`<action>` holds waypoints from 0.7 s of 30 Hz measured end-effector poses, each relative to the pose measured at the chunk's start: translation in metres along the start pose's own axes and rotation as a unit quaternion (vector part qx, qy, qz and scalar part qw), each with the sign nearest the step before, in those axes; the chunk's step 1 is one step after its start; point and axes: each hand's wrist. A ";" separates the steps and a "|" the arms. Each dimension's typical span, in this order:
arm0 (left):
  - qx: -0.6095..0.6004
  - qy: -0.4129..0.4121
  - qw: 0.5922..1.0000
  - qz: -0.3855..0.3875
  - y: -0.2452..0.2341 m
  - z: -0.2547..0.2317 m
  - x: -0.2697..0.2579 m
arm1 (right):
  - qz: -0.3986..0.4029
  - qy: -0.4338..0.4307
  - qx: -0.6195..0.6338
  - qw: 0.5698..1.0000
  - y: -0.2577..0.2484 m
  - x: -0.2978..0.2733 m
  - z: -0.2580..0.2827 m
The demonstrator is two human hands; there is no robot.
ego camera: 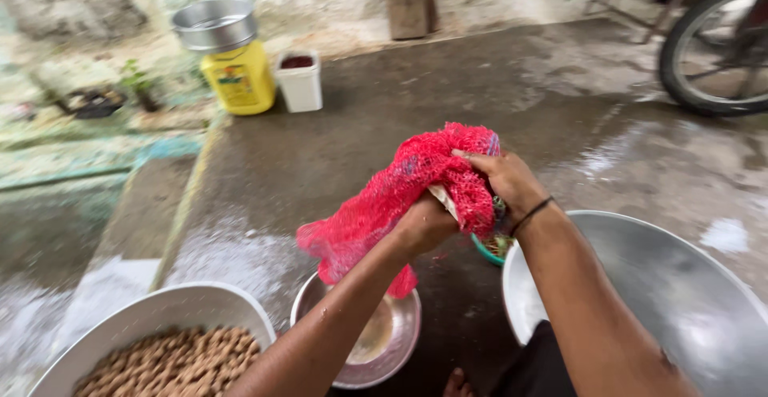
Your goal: The person puts small soya chunks into a red mesh bag, squeezes the bag repeatedly over a small metal bowl to extract liquid, and then empties the pieces into a larger bowl.
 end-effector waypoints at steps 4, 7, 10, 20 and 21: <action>-0.050 -0.157 0.973 0.160 0.037 -0.032 0.020 | -0.011 -0.116 -0.066 0.991 -0.080 -0.008 0.045; -0.191 -0.074 0.950 0.236 0.046 -0.052 0.025 | -0.057 -0.126 -0.007 0.990 -0.161 -0.042 0.082; -0.218 -0.032 0.928 0.301 0.064 -0.064 0.037 | -0.040 -0.159 -0.025 0.986 -0.229 -0.074 0.092; -0.069 -0.254 0.903 0.340 0.157 -0.071 0.090 | -0.215 -0.109 -0.025 0.970 -0.380 -0.134 0.030; 0.000 -0.223 0.900 0.373 0.161 -0.070 0.096 | -0.279 -0.063 -0.118 0.951 -0.387 -0.126 0.025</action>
Point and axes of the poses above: each hand's wrist, its own x-axis towards the middle knuckle, its own y-axis out of the palm, z = x × y, and after that the axes turned 10 degrees about -y, right-handed
